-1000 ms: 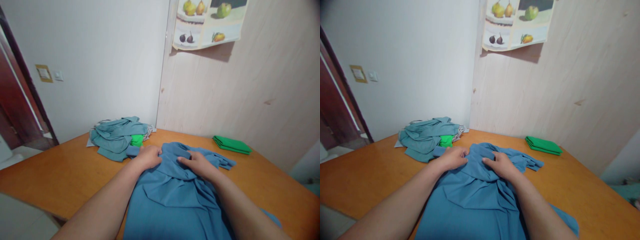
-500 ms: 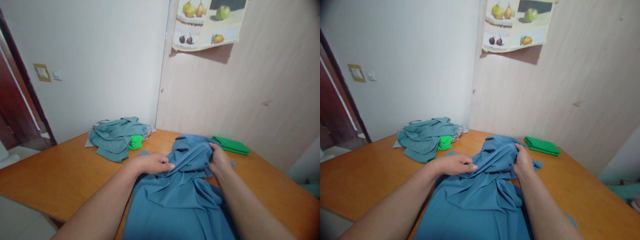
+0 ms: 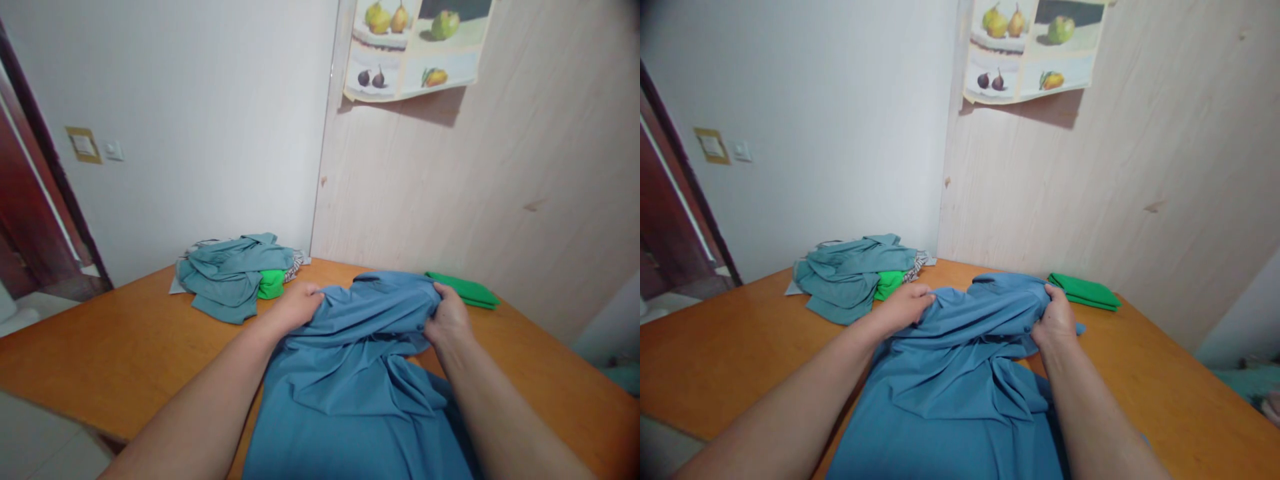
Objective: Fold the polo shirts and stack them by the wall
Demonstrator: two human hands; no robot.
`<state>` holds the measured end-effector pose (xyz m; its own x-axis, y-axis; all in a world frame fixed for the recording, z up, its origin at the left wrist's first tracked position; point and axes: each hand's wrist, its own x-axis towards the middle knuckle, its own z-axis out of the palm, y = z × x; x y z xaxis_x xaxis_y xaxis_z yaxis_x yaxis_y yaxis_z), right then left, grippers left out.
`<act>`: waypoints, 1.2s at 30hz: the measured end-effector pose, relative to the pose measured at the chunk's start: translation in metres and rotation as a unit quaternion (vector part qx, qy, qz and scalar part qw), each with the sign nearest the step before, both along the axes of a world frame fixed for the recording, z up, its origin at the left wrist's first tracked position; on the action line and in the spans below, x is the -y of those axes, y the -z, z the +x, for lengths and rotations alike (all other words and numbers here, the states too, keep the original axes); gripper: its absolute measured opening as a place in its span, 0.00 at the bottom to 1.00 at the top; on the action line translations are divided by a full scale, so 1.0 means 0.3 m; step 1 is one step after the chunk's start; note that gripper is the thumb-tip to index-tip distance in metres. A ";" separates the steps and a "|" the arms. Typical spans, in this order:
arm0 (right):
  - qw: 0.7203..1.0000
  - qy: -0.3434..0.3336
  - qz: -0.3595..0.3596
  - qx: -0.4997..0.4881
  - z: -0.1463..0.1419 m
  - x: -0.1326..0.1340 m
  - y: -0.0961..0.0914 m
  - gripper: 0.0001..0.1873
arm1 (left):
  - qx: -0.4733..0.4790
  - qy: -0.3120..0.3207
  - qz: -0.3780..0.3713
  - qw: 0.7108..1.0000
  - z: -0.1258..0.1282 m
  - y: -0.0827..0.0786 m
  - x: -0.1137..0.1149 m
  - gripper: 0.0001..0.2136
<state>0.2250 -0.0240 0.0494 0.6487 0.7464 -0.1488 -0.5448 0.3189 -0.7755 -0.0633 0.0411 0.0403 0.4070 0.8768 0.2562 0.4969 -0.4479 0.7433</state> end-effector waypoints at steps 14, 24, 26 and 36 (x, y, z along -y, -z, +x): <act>0.986 -0.153 0.041 0.049 -0.077 0.015 0.000 0.12 | 0.175 -0.092 0.053 0.979 0.035 0.012 -0.004 0.28; 0.902 -0.409 0.072 0.120 -0.206 0.079 -0.012 0.10 | 0.102 0.157 -0.049 0.981 0.119 0.031 0.105 0.08; 0.910 -0.389 0.063 0.127 -0.188 0.075 -0.014 0.13 | 0.155 0.092 -0.103 0.978 0.107 0.022 0.081 0.08; 0.927 -0.038 -0.181 0.326 0.031 -0.012 0.084 0.08 | 0.357 -0.188 -0.163 0.900 0.021 0.008 -0.058 0.09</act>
<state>0.2343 -0.0205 0.0241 0.6365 0.7713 0.0063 0.0661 -0.0464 -0.9967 -0.0571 0.0585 0.0379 -0.1014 0.9941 0.0383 -0.0890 -0.0475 0.9949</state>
